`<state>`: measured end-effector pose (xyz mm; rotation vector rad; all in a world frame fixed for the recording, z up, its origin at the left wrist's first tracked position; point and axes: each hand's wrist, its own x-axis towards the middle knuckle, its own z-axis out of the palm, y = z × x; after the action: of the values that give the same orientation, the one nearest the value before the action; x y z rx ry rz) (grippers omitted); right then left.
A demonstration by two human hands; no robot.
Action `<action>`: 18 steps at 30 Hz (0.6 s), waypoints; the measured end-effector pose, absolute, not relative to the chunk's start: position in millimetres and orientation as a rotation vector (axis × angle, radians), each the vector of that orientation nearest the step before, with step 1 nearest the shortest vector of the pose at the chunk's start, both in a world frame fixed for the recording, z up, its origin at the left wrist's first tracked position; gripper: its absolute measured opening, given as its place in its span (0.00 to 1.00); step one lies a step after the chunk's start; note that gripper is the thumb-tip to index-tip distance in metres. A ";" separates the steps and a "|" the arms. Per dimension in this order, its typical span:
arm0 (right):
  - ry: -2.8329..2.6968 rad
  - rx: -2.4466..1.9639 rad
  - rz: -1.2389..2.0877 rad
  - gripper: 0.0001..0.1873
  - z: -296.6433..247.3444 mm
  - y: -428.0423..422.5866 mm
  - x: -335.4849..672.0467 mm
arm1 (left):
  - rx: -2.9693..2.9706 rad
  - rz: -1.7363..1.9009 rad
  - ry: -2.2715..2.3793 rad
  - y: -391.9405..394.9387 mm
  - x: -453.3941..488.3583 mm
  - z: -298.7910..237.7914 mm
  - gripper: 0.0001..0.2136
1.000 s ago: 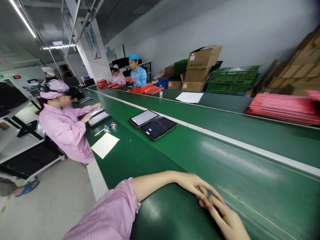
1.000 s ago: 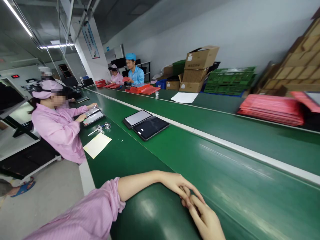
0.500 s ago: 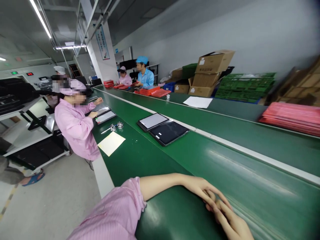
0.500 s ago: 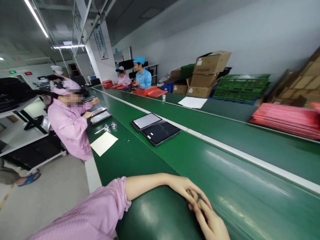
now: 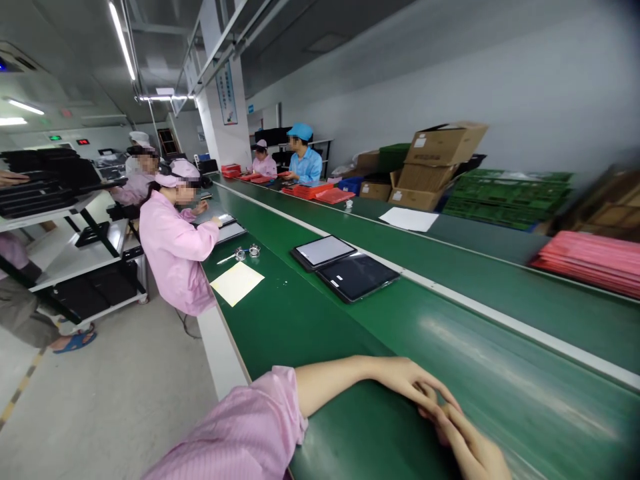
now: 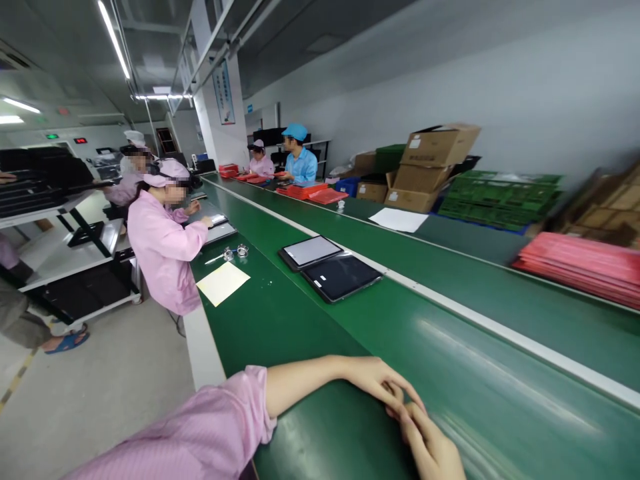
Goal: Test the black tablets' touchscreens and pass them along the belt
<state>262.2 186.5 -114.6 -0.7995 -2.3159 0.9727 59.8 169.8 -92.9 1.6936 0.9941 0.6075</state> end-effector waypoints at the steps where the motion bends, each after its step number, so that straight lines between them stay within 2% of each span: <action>1: -2.335 -0.786 0.981 0.29 -110.9 185.6 262.2 | 1.699 0.602 1.013 169.5 60.5 -93.4 0.31; 6: -2.338 -0.742 0.984 0.25 -98.2 182.2 259.1 | 1.715 0.606 1.056 165.4 61.4 -87.1 0.30; 13: -2.226 -0.754 0.999 0.19 -90.0 158.8 250.7 | 1.764 0.651 1.315 137.0 71.0 -59.5 0.19; 18: -2.232 -0.836 0.926 0.11 -94.9 154.7 242.8 | 1.967 0.735 1.202 138.0 64.7 -72.7 0.17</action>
<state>242.8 154.7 -94.9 -0.8362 -2.2321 0.9259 64.7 138.0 -72.7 1.9666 1.2016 0.7350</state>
